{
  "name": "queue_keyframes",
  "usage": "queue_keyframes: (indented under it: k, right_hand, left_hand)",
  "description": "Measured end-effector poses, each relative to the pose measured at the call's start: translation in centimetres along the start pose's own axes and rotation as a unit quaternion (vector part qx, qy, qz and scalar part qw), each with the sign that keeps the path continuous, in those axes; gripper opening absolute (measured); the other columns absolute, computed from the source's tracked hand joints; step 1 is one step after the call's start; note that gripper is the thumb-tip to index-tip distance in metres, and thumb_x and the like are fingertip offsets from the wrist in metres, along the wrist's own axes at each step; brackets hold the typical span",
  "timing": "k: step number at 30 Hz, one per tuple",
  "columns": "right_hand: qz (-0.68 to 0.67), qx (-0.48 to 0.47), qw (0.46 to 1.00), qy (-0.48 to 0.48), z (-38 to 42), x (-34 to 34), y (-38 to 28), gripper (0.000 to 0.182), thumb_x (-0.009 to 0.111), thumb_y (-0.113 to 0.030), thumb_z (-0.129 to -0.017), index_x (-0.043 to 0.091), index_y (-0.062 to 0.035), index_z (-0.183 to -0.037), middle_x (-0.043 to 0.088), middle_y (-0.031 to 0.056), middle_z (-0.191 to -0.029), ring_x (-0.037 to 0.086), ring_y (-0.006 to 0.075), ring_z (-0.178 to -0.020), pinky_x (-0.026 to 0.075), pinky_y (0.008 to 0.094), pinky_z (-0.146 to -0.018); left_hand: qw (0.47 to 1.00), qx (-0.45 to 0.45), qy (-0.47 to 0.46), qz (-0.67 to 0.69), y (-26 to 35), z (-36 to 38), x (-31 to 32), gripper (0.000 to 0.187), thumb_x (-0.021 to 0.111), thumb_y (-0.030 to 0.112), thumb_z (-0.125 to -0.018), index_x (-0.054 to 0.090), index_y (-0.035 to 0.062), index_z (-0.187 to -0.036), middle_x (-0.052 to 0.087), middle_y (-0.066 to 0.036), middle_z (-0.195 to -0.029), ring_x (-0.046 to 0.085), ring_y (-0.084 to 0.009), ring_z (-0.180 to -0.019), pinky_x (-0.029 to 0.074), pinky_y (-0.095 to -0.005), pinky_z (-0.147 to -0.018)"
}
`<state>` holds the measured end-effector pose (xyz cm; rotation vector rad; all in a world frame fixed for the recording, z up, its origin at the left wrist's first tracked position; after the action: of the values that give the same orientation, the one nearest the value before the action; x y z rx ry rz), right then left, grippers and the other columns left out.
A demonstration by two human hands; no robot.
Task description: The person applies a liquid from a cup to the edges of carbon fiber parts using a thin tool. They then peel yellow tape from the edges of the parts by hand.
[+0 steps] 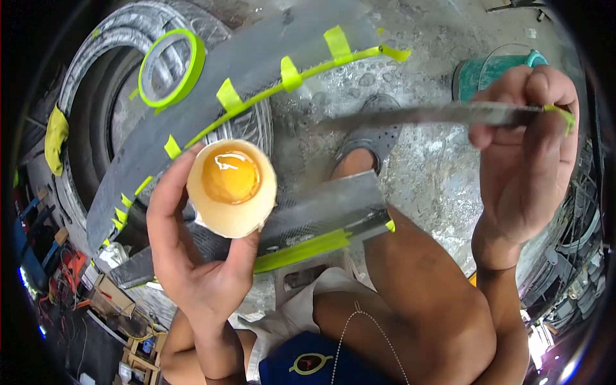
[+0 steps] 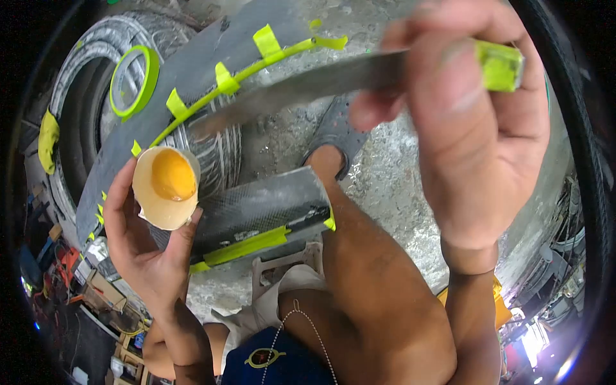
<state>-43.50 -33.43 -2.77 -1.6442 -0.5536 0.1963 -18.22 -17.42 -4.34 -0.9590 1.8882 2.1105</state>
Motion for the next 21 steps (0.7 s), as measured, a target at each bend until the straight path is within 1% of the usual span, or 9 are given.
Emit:
queue_keyframes:
  k: [1,3,6,8,9,12,14,15,21]
  right_hand:
    - [0.0,0.001,1.0,-0.003,0.0,0.8,0.1,0.031,0.063,-0.025,-0.101,0.053,-0.0013,-0.119,0.059,0.0123,-0.094,0.059,0.0172,-0.08,0.049,0.0295,-0.072]
    - [0.009,-0.039,0.991,-0.128,-0.1,3.6,0.3,0.037,0.073,-0.026,-0.095,0.054,-0.001,-0.115,0.062,0.0121,-0.088,0.061,0.0183,-0.078,0.051,0.0291,-0.068]
    - [0.078,0.019,0.996,-0.036,0.8,5.5,-0.1,0.042,0.082,-0.024,-0.087,0.056,-0.0016,-0.11,0.064,0.0117,-0.084,0.063,0.0184,-0.073,0.054,0.0285,-0.062]
    - [0.238,-0.19,0.921,-0.243,0.1,6.2,-0.4,0.041,0.085,-0.022,-0.083,0.056,-0.0023,-0.105,0.064,0.0137,-0.085,0.064,0.0176,-0.068,0.054,0.0272,-0.061]
    - [0.243,-0.189,0.919,-0.247,0.5,6.0,-0.5,0.041,0.085,-0.022,-0.083,0.056,-0.0023,-0.105,0.064,0.0137,-0.085,0.064,0.0176,-0.068,0.054,0.0272,-0.061]
    - [0.24,-0.16,0.926,-0.242,1.7,5.5,-0.1,0.041,0.085,-0.023,-0.084,0.055,-0.0025,-0.102,0.063,0.0137,-0.084,0.062,0.0167,-0.063,0.053,0.0265,-0.059]
    - [0.096,0.065,0.993,-0.02,2.8,4.6,0.5,0.038,0.08,-0.026,-0.088,0.054,-0.0016,-0.103,0.061,0.0129,-0.082,0.062,0.0162,-0.063,0.052,0.026,-0.059]
    - [0.087,0.082,0.993,-0.016,2.9,4.1,0.8,0.038,0.074,-0.03,-0.093,0.051,-0.0016,-0.104,0.059,0.0123,-0.081,0.061,0.0159,-0.062,0.051,0.0257,-0.058]
    - [0.01,0.173,0.985,-0.006,3.8,0.7,2.6,0.039,0.07,-0.032,-0.096,0.048,-0.0023,-0.108,0.056,0.0126,-0.084,0.06,0.0165,-0.062,0.05,0.0251,-0.056]
  left_hand:
    - [1.0,0.014,-0.016,-0.001,0.1,0.0,-0.1,0.077,0.085,0.001,-0.073,0.047,-0.0048,-0.14,0.058,-0.019,-0.136,0.058,-0.0267,-0.125,0.041,-0.0388,-0.111]
    - [0.997,0.059,-0.037,-0.035,0.9,-0.3,-0.4,0.076,0.085,0.001,-0.074,0.048,-0.0049,-0.14,0.058,-0.02,-0.136,0.057,-0.0276,-0.125,0.041,-0.0395,-0.111]
    - [0.991,0.11,-0.063,-0.05,1.9,-0.2,0.0,0.073,0.084,0.004,-0.075,0.049,-0.0052,-0.138,0.057,-0.021,-0.137,0.057,-0.0298,-0.127,0.04,-0.0411,-0.112]
    - [0.989,0.128,-0.075,-0.017,2.5,0.1,0.3,0.072,0.083,0.006,-0.074,0.05,-0.0054,-0.137,0.058,-0.021,-0.137,0.056,-0.0302,-0.127,0.04,-0.0414,-0.112]
    - [0.988,0.126,-0.082,-0.032,2.5,0.4,0.4,0.07,0.08,0.004,-0.073,0.051,-0.0054,-0.137,0.058,-0.022,-0.136,0.056,-0.0309,-0.127,0.04,-0.0418,-0.112]
    - [0.984,0.141,-0.103,-0.022,2.7,0.9,0.8,0.069,0.076,0.0,-0.072,0.052,-0.0052,-0.136,0.059,-0.022,-0.135,0.057,-0.0319,-0.126,0.04,-0.0421,-0.111]
    - [0.982,0.145,-0.106,-0.054,2.4,1.2,1.2,0.068,0.074,0.001,-0.071,0.052,-0.0055,-0.135,0.06,-0.023,-0.134,0.058,-0.0331,-0.125,0.041,-0.0426,-0.11]
    - [0.982,0.148,-0.109,-0.051,2.3,1.3,1.4,0.068,0.075,0.002,-0.071,0.052,-0.0055,-0.135,0.06,-0.023,-0.134,0.058,-0.0339,-0.125,0.041,-0.0433,-0.11]
    - [0.98,0.151,-0.121,-0.032,2.0,1.2,2.4,0.067,0.075,0.005,-0.074,0.052,-0.005,-0.136,0.059,-0.026,-0.132,0.058,-0.0369,-0.123,0.043,-0.0458,-0.109]
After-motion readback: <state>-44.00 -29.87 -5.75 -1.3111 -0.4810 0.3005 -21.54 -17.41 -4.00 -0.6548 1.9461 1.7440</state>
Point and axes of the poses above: each hand's wrist, its own z-axis away from the middle knuckle, its own x-axis out of the palm, y = z × x, the point moved 3 cm from there along -z, towards the middle knuckle
